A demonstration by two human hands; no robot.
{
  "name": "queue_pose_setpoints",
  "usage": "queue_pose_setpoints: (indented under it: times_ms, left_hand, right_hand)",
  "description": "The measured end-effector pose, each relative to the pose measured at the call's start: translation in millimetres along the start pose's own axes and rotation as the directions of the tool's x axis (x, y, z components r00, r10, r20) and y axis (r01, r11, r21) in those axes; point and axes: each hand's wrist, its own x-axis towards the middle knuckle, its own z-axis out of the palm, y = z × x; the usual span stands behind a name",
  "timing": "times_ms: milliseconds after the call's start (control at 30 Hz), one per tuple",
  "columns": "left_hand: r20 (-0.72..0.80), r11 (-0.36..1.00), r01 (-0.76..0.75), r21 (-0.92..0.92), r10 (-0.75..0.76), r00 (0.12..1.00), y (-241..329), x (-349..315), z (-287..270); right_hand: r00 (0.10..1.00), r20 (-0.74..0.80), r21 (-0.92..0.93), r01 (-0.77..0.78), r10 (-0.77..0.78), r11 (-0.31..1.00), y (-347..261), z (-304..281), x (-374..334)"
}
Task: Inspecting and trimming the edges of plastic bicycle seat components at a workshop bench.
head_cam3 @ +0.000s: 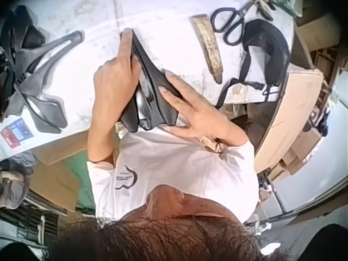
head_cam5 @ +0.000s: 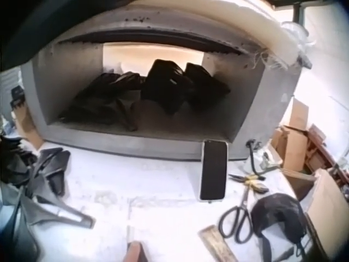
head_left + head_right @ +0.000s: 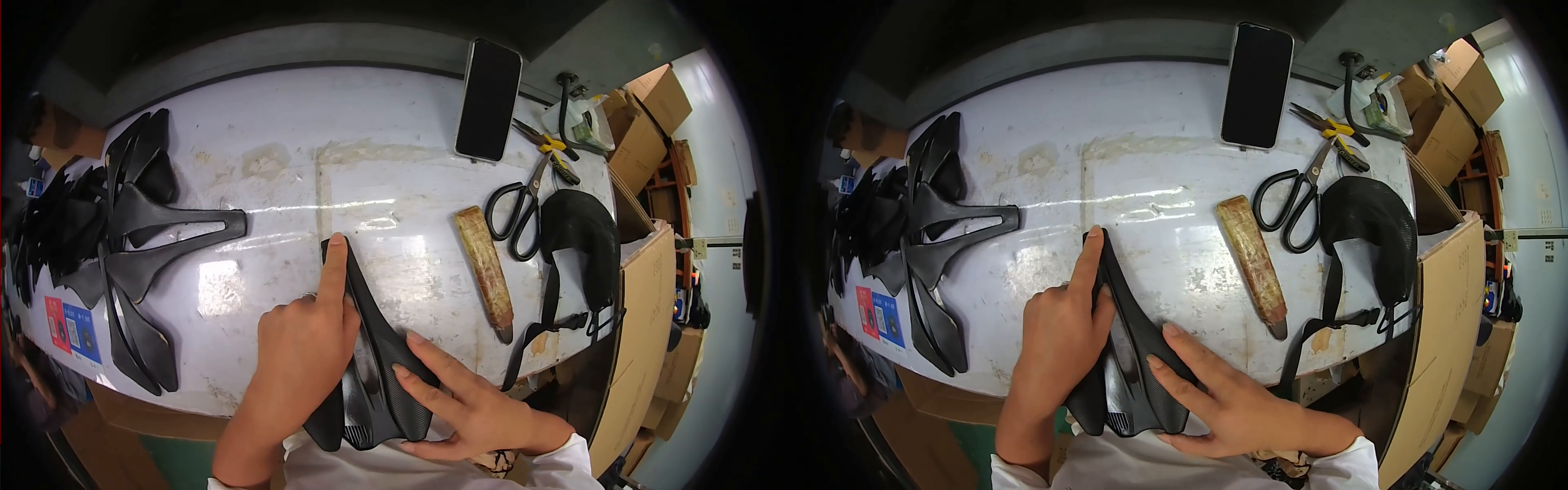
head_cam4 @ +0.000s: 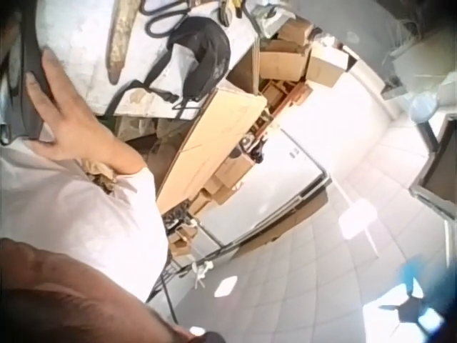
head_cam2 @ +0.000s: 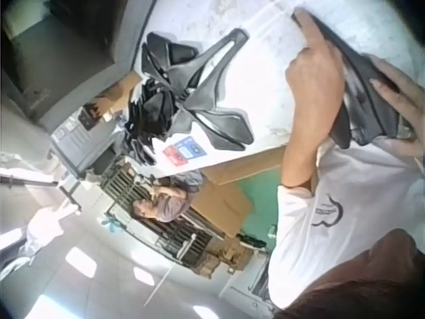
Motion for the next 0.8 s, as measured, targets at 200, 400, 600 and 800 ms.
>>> queue_pose_setpoints:
  times_ms: [200,400,600,800]
  left_hand:
    - [0.001,1.000,0.004,0.005,-0.004,1.000,-1.6,0.5,1.6]
    - [0.009,0.999,0.020,0.028,-0.020,1.000,1.6,0.3,2.9]
    - [0.002,0.999,-0.005,0.040,0.005,1.000,1.0,0.6,2.9]
    - [0.010,0.999,-0.009,0.032,0.008,1.000,-0.6,-0.8,2.2]
  right_hand:
    - [0.998,-0.010,-0.155,0.054,-0.056,0.986,7.6,6.4,0.1]
    - [0.987,-0.092,-0.179,0.111,-0.129,0.978,13.9,12.4,-2.0]
    - [0.994,-0.089,-0.097,0.050,-0.059,0.994,2.6,-7.4,6.0]
    - [0.997,-0.071,0.146,0.039,-0.029,0.989,-5.0,-34.8,3.9]
